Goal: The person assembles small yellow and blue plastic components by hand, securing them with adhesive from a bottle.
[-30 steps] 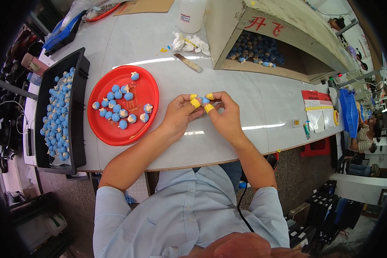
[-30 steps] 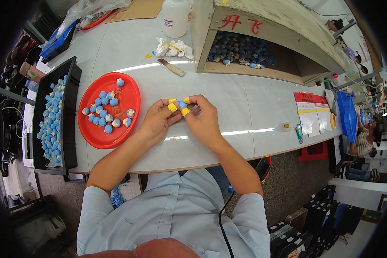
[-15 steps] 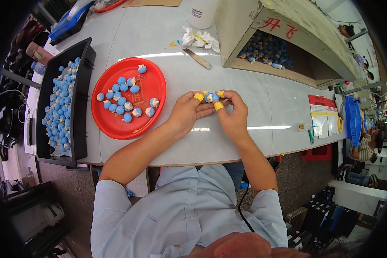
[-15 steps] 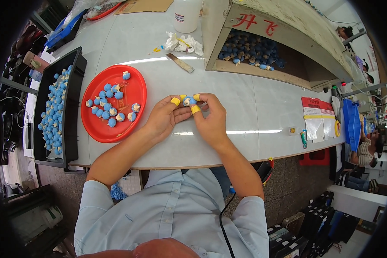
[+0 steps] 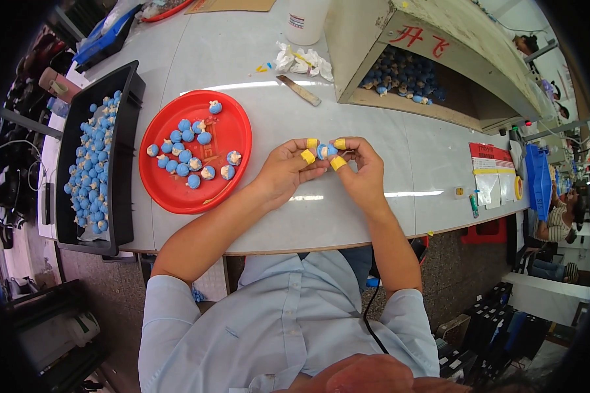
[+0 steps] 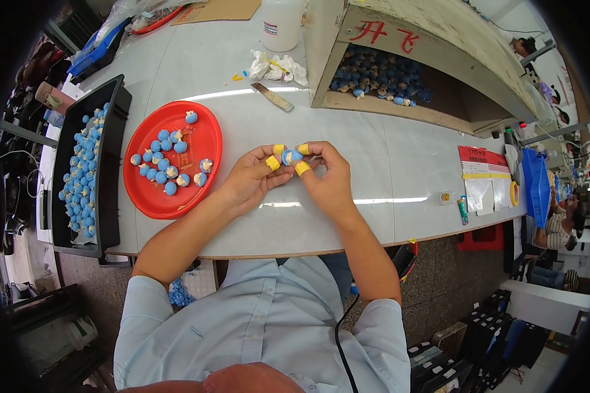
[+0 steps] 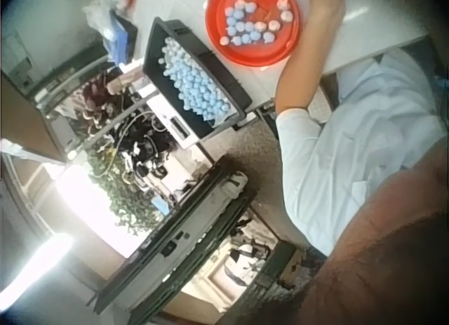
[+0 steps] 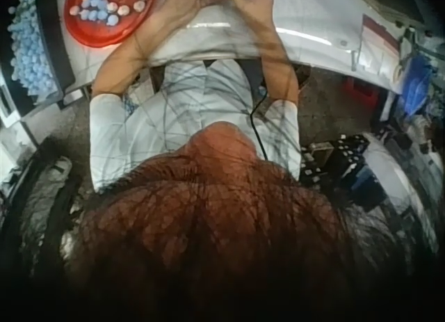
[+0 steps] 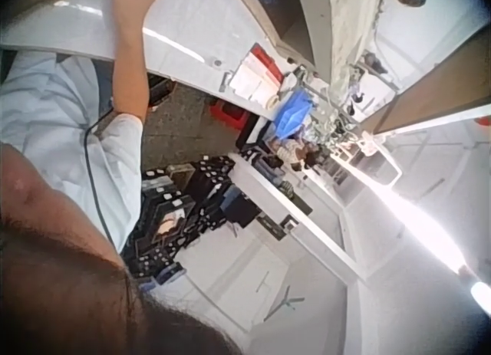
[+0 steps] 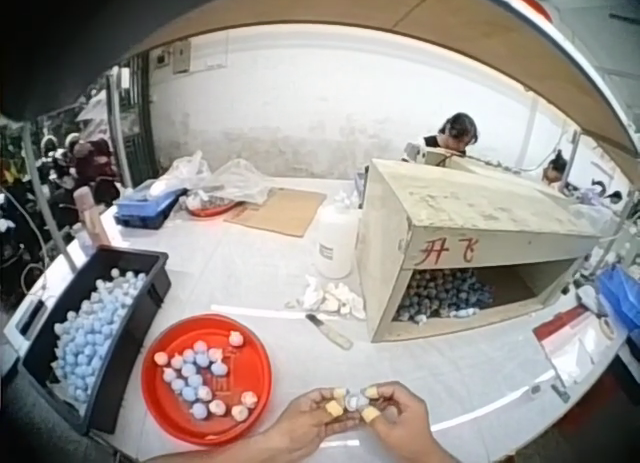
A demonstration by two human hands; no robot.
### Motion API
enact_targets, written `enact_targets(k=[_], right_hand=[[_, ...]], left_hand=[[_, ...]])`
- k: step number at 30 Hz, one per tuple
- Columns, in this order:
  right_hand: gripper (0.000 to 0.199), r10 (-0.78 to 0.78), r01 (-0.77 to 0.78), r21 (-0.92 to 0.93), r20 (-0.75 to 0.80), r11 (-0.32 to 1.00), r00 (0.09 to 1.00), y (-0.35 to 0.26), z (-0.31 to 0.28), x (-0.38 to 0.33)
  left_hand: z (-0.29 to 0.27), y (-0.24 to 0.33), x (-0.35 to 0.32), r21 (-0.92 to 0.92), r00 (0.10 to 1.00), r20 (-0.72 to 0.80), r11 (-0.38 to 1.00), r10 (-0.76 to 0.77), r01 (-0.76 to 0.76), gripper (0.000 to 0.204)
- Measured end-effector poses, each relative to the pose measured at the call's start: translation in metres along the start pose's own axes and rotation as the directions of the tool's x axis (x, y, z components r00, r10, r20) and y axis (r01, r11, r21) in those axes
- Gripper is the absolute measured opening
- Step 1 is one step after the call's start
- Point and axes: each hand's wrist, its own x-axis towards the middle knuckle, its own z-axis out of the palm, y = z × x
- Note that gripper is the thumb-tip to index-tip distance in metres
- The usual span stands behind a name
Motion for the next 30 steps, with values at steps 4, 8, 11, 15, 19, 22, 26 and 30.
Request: enact_targets(k=[4,8,11,15,19,22,26,30], right_hand=[[0.023,-0.042,0.045,-0.062,0.034,0.997,0.999,0.003,-0.001,0.0],[0.022,-0.056,0.06,-0.077,0.046,0.995,0.997,0.001,-0.002,0.001],[0.021,-0.071,0.075,-0.084,0.048,0.994,0.996,0.001,-0.002,0.001],[0.02,-0.059,0.064,-0.114,0.049,0.991,0.997,-0.001,-0.002,0.0],[0.021,-0.061,0.069,-0.164,0.051,0.984,0.997,-0.003,-0.002,-0.001],[0.021,-0.06,0.069,-0.19,0.053,0.979,0.997,-0.007,-0.002,-0.001],[0.022,-0.071,0.081,-0.194,0.057,0.978,0.996,-0.009,-0.001,-0.001],[0.022,-0.081,0.091,-0.197,0.061,0.976,0.995,-0.009,-0.001,-0.001]], left_hand=[[-0.002,-0.001,0.001,0.014,1.0,0.014,1.0,0.001,-0.001,0.03],[-0.003,-0.003,0.001,0.011,1.0,0.031,1.0,0.003,-0.003,0.028],[-0.002,-0.003,0.001,0.02,1.0,0.029,1.0,0.004,-0.005,0.027],[0.0,-0.002,0.0,0.054,1.0,0.017,0.999,0.004,-0.005,0.026],[0.002,-0.002,-0.001,0.064,1.0,0.014,0.998,0.019,-0.02,0.026],[0.003,-0.001,-0.002,0.059,1.0,0.021,0.998,0.024,-0.025,0.025],[0.002,-0.001,-0.002,0.055,0.999,0.021,0.998,0.033,-0.034,0.025],[0.002,-0.001,-0.001,0.057,0.999,0.017,0.998,0.035,-0.036,0.025]])
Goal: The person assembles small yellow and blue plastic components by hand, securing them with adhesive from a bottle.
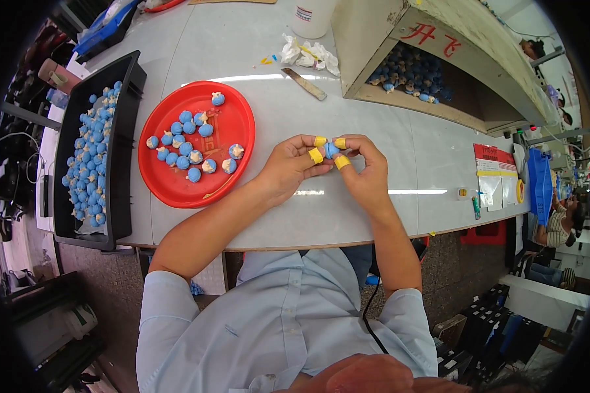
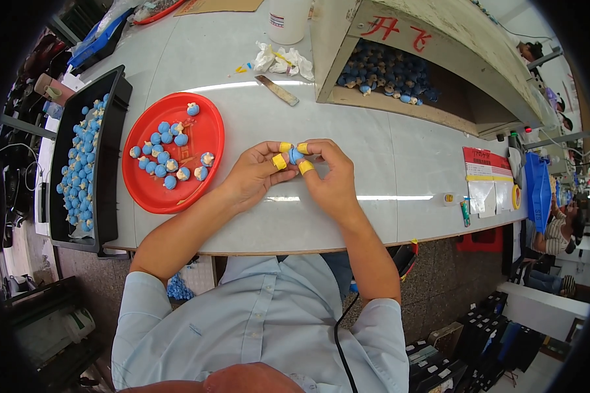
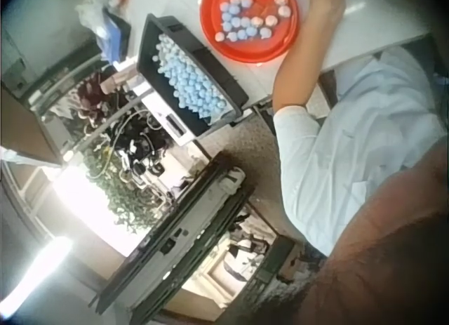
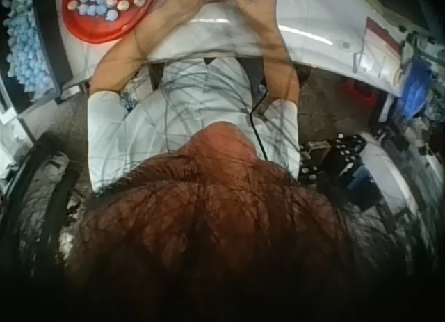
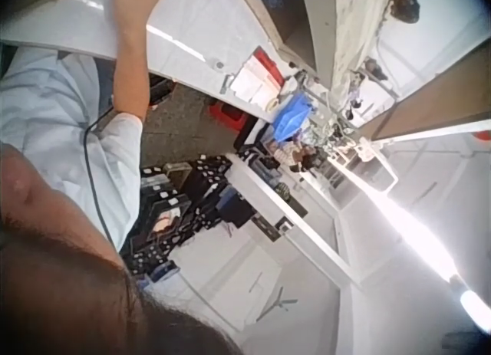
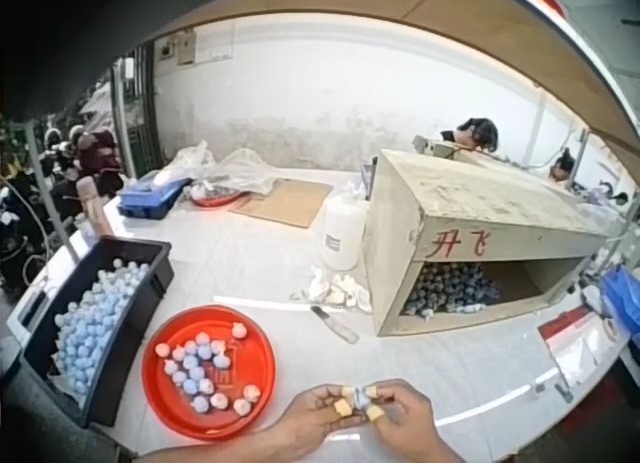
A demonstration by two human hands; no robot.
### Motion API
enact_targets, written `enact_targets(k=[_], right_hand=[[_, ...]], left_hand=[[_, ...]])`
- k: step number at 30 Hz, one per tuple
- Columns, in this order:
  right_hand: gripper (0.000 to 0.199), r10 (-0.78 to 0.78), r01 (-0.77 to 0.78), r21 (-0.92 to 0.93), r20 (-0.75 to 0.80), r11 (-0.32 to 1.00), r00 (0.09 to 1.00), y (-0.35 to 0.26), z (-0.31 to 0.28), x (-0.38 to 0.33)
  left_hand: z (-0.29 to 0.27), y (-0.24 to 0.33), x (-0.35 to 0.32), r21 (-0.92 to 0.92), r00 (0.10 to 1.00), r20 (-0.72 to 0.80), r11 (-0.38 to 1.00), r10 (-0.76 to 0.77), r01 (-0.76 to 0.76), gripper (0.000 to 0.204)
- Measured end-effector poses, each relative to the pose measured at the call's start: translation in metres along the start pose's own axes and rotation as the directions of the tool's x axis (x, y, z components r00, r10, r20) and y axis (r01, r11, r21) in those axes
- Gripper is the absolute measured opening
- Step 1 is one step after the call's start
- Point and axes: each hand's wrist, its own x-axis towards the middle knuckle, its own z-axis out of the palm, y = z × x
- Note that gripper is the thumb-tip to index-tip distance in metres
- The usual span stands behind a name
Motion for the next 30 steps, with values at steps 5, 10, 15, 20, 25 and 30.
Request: enact_targets(k=[5,10,15,20,25,30], right_hand=[[0.021,-0.033,0.033,-0.012,-0.021,0.999,0.999,-0.001,0.001,0.0],[0.02,-0.052,0.052,-0.003,-0.034,0.999,0.998,-0.002,0.001,0.0],[0.019,0.027,-0.027,0.004,-0.006,1.0,1.0,-0.006,0.001,0.0],[0.019,-0.04,0.04,0.019,-0.009,0.999,0.999,0.0,0.0,0.0],[0.017,-0.007,0.007,-0.013,0.006,1.0,1.0,-0.007,-0.001,0.003],[0.018,0.192,-0.196,0.078,0.055,0.977,0.98,0.004,0.0,0.0]], left_hand=[[-0.001,-0.001,-0.001,-0.004,1.0,0.013,1.0,0.012,-0.012,0.024],[-0.002,-0.004,0.001,-0.018,0.999,0.026,0.999,0.033,-0.032,0.024],[-0.002,-0.006,0.001,0.0,0.998,0.004,0.998,0.07,-0.07,0.023],[-0.002,-0.006,0.001,0.003,0.997,0.011,0.997,0.071,-0.071,0.022],[-0.003,-0.004,0.001,0.042,0.997,0.027,0.997,0.07,-0.071,0.023],[0.005,0.005,-0.001,0.072,0.998,-0.038,0.996,-0.043,0.046,0.024]])
